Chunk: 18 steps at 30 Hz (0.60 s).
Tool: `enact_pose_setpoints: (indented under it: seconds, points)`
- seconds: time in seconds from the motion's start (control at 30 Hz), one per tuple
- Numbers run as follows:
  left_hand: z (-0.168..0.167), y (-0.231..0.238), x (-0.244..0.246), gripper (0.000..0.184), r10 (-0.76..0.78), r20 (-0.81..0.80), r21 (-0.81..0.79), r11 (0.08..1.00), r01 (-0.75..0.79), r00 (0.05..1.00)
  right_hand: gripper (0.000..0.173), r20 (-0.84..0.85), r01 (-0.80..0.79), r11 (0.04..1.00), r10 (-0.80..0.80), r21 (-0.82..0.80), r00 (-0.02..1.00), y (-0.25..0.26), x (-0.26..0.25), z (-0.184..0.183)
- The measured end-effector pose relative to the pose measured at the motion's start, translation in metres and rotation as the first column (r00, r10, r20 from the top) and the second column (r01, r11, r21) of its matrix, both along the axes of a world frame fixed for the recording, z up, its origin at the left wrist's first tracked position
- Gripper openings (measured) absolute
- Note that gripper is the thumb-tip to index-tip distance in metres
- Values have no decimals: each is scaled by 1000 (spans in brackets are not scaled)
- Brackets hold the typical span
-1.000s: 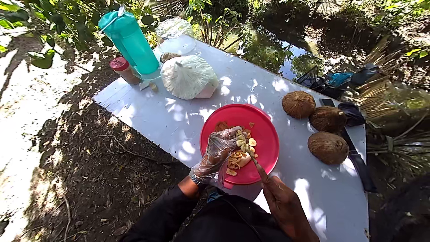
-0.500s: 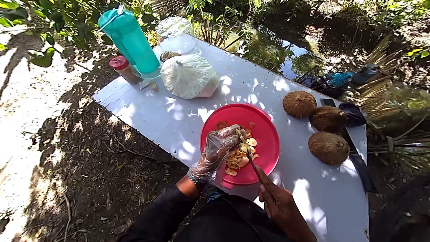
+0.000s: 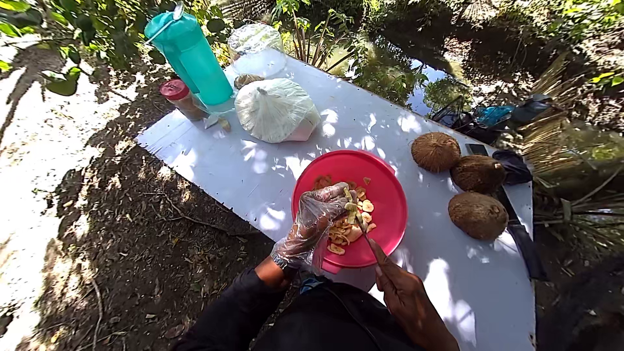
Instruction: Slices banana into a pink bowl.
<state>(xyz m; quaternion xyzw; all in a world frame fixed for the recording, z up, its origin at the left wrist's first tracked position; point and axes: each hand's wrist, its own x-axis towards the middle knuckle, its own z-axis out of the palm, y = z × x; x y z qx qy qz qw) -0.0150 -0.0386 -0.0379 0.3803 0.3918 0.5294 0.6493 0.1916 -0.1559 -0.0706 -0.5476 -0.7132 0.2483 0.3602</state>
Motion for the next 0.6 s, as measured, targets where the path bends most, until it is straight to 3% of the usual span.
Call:
enact_pose_setpoints:
  seconds: [0.1,0.17,0.23,0.3,0.4,0.6]
  points:
    - [-10,1,-8,24,-53,37,57,997,51,998,45,-210,-73,992,51,-99,976,-3,0,3]
    - [-3,4,-10,21,-90,-53,85,992,94,995,47,-465,-189,954,61,-234,883,-6,-2,13]
    - [12,8,-3,20,-49,-143,133,989,68,988,49,-577,-231,931,27,-284,817,-7,-3,18]
    - [12,11,-2,22,-43,-224,154,985,79,974,48,-560,-184,951,14,-248,828,-8,-3,16]
    - [14,23,6,20,14,-280,81,997,9,960,46,-391,-50,987,-13,-150,920,-6,-3,9]
    - [6,22,5,11,83,-409,219,976,9,909,48,-119,71,997,-75,-34,990,-3,-1,-2]
